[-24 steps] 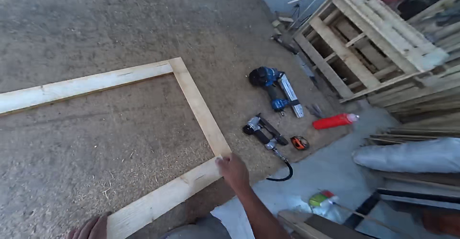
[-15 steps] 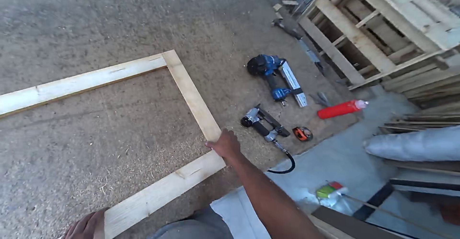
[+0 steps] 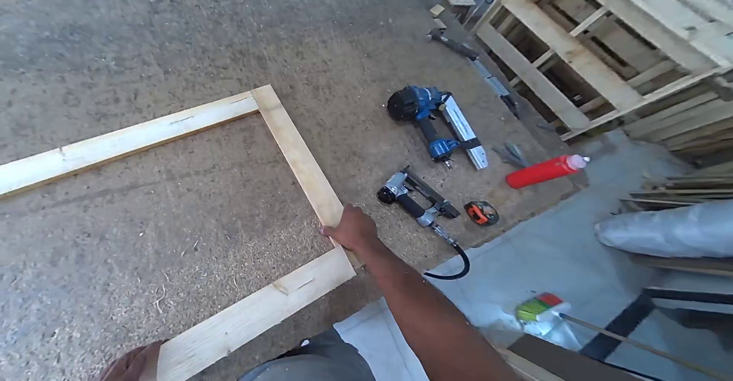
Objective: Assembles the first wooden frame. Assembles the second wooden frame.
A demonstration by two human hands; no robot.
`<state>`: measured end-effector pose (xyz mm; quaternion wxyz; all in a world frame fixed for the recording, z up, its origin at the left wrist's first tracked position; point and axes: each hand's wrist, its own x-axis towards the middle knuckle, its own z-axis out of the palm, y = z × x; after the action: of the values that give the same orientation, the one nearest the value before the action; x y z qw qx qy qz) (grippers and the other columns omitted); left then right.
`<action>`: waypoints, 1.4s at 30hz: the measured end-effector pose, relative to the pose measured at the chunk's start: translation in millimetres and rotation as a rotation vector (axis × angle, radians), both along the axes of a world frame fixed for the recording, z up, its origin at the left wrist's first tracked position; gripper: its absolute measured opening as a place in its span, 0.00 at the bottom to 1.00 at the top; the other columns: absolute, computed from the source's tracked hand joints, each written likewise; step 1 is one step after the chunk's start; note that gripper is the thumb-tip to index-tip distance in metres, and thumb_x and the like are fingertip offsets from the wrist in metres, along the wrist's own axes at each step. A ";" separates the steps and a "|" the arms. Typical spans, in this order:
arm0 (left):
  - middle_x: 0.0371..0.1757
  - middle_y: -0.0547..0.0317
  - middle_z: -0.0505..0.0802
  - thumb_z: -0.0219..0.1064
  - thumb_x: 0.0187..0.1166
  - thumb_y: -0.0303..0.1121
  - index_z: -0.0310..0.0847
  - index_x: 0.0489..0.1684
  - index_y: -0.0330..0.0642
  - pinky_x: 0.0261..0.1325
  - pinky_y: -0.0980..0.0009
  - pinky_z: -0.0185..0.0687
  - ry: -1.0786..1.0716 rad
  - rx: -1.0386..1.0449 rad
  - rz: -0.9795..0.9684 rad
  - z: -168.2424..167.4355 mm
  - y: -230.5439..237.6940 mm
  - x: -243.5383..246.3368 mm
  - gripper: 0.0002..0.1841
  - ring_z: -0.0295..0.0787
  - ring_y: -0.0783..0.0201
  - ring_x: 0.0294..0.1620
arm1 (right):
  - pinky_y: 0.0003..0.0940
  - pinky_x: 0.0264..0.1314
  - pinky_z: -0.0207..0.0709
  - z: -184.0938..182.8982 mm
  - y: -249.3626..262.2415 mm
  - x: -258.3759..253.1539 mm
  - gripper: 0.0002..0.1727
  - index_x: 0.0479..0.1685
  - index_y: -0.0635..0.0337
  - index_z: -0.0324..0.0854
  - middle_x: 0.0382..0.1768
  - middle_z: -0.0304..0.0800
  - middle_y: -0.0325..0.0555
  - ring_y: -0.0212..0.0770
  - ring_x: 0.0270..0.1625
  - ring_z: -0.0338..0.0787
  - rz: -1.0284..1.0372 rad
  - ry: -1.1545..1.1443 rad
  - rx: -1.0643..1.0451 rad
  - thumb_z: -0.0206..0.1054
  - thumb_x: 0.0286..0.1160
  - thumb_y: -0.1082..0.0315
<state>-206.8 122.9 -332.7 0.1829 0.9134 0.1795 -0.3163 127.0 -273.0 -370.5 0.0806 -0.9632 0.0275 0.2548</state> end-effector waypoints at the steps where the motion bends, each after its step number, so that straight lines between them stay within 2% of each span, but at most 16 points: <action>1: 0.78 0.32 0.80 0.86 0.56 0.50 0.71 0.84 0.41 0.83 0.40 0.66 0.002 0.005 0.008 0.7 -1.0 0.5 0.49 0.73 0.35 0.81 | 0.62 0.51 0.86 -0.4 -0.6 0.1 0.54 0.66 0.60 0.78 0.58 0.88 0.58 0.59 0.54 0.92 0.004 -0.004 -0.001 0.76 0.45 0.23; 15: 0.79 0.34 0.79 0.87 0.55 0.49 0.71 0.85 0.45 0.81 0.40 0.69 -0.036 0.013 0.048 -6.8 1.8 -9.6 0.50 0.73 0.36 0.81 | 0.60 0.50 0.86 -3.6 -4.7 8.1 0.55 0.66 0.60 0.77 0.57 0.88 0.56 0.56 0.55 0.92 0.046 0.042 0.007 0.76 0.44 0.22; 26: 0.78 0.34 0.79 0.87 0.56 0.47 0.72 0.84 0.44 0.83 0.43 0.68 -0.036 0.009 0.067 -6.6 3.3 -10.8 0.48 0.74 0.38 0.81 | 0.59 0.52 0.86 -4.7 -5.3 9.9 0.56 0.68 0.60 0.76 0.60 0.86 0.56 0.56 0.56 0.91 0.071 0.046 0.018 0.75 0.46 0.23; 32: 0.78 0.30 0.78 0.88 0.56 0.47 0.72 0.84 0.42 0.84 0.42 0.66 -0.118 0.019 0.076 -12.4 2.9 -20.4 0.49 0.72 0.33 0.81 | 0.61 0.52 0.86 -2.1 -4.1 11.4 0.57 0.71 0.60 0.74 0.62 0.85 0.58 0.58 0.57 0.91 0.071 0.058 0.032 0.76 0.46 0.23; 35: 0.77 0.31 0.79 0.89 0.53 0.50 0.73 0.84 0.47 0.83 0.40 0.66 -0.129 0.024 0.072 -14.7 4.0 -20.0 0.50 0.72 0.33 0.81 | 0.60 0.51 0.86 -6.6 -7.4 7.8 0.56 0.72 0.59 0.74 0.61 0.86 0.57 0.58 0.56 0.91 0.083 0.028 0.043 0.75 0.47 0.22; 36: 0.77 0.34 0.80 0.89 0.52 0.53 0.73 0.85 0.50 0.82 0.40 0.67 -0.125 0.029 0.051 -17.3 2.9 -17.5 0.51 0.72 0.34 0.81 | 0.63 0.53 0.85 -3.2 -13.1 4.3 0.56 0.74 0.58 0.74 0.62 0.86 0.58 0.60 0.57 0.91 0.063 0.022 0.072 0.77 0.49 0.24; 39: 0.77 0.46 0.83 0.87 0.53 0.56 0.73 0.85 0.59 0.82 0.44 0.70 -0.164 0.050 0.011 -16.2 -6.8 -12.9 0.49 0.75 0.43 0.81 | 0.67 0.67 0.80 6.6 -27.6 -16.7 0.56 0.82 0.57 0.70 0.70 0.83 0.62 0.64 0.69 0.86 0.021 -0.057 0.168 0.76 0.57 0.27; 42: 0.80 0.49 0.80 0.85 0.58 0.52 0.70 0.87 0.60 0.87 0.48 0.63 -0.146 0.018 0.068 4.7 -11.1 -12.3 0.48 0.71 0.47 0.84 | 0.63 0.86 0.64 3.2 -17.7 -53.6 0.55 0.88 0.71 0.60 0.81 0.69 0.75 0.69 0.84 0.71 0.065 -0.252 0.392 0.71 0.71 0.36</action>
<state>-219.1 111.8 -328.0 0.1979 0.9291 0.1995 -0.2406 73.4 -290.7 -367.3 0.2608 -0.9537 -0.0637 0.1354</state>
